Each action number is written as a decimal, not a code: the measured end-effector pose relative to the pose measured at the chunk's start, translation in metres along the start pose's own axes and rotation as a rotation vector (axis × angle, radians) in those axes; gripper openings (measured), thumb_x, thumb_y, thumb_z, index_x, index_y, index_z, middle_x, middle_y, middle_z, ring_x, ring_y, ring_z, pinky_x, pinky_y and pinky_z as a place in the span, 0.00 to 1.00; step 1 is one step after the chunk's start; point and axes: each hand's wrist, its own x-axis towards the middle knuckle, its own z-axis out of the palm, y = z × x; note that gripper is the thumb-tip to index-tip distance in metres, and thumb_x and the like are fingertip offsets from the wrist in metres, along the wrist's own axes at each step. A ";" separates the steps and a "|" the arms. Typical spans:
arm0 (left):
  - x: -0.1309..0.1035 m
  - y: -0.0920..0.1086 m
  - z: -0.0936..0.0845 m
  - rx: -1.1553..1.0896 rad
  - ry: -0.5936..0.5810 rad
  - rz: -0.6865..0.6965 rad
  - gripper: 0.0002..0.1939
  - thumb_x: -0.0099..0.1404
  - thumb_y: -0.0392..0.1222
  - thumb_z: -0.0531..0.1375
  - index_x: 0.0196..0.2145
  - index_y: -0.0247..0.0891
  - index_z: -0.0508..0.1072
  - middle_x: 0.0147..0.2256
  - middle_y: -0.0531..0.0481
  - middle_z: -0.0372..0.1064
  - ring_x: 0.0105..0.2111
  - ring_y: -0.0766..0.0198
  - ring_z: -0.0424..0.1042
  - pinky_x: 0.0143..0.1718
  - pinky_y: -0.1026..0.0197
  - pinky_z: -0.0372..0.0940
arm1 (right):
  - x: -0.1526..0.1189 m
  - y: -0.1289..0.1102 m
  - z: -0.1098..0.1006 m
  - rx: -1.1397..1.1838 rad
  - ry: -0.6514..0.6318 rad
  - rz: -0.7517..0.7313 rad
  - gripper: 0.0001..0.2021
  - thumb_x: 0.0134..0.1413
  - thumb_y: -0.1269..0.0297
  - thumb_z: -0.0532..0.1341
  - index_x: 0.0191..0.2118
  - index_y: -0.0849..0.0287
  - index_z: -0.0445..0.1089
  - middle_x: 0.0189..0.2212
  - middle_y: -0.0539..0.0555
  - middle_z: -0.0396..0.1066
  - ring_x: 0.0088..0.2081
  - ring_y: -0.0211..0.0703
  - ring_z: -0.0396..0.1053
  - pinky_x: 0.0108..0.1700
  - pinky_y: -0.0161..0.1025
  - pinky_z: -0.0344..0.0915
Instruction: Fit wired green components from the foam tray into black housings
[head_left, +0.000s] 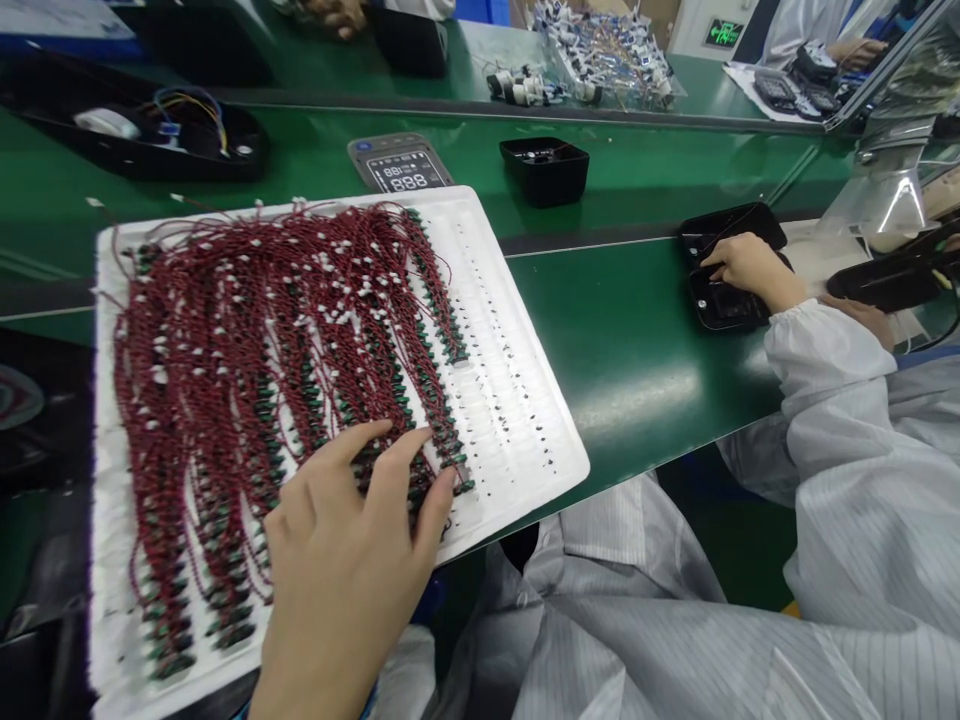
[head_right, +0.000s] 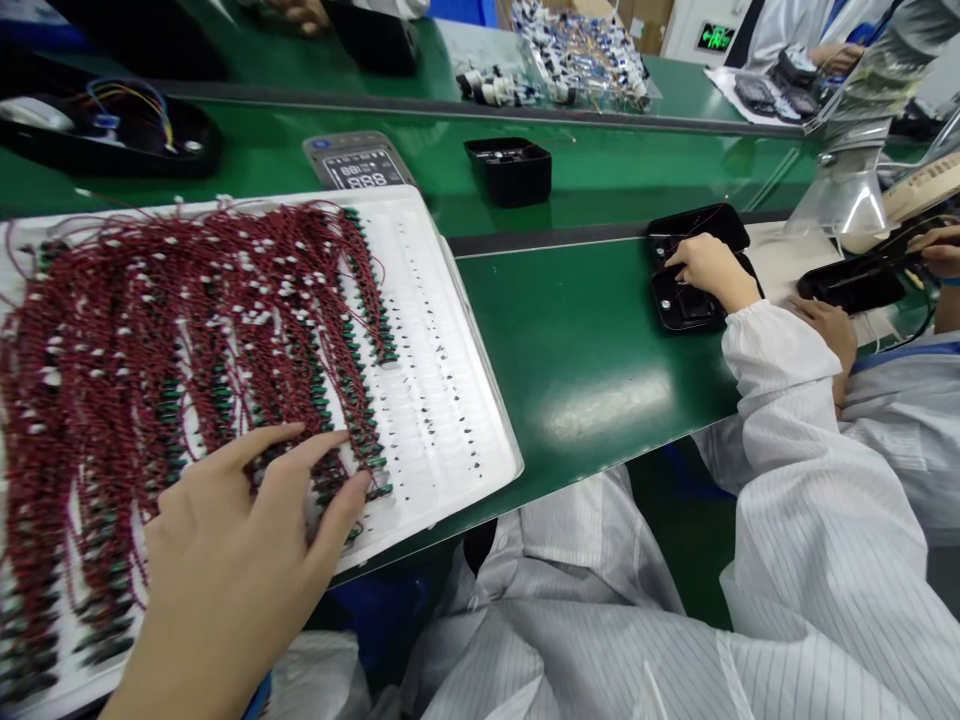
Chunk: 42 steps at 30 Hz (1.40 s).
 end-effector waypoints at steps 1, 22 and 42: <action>0.000 0.000 0.000 -0.001 -0.001 0.002 0.21 0.78 0.48 0.48 0.47 0.31 0.75 0.48 0.31 0.71 0.44 0.40 0.70 0.37 0.49 0.61 | 0.000 -0.001 0.000 0.002 -0.004 0.022 0.22 0.58 0.73 0.58 0.56 0.65 0.79 0.53 0.62 0.79 0.53 0.55 0.75 0.55 0.44 0.69; -0.006 0.005 0.000 -0.099 -0.120 -0.131 0.19 0.77 0.45 0.50 0.53 0.33 0.75 0.54 0.31 0.69 0.50 0.42 0.72 0.44 0.48 0.67 | 0.018 -0.031 -0.074 -0.109 -0.100 -0.056 0.19 0.62 0.73 0.61 0.57 0.62 0.79 0.50 0.61 0.80 0.48 0.54 0.77 0.52 0.45 0.68; -0.012 0.005 0.003 -0.152 0.007 -0.136 0.10 0.75 0.36 0.52 0.47 0.37 0.72 0.50 0.38 0.71 0.52 0.49 0.73 0.49 0.50 0.70 | 0.003 -0.251 -0.179 0.455 -0.087 -0.961 0.12 0.67 0.58 0.60 0.46 0.46 0.83 0.42 0.45 0.83 0.40 0.40 0.80 0.41 0.35 0.71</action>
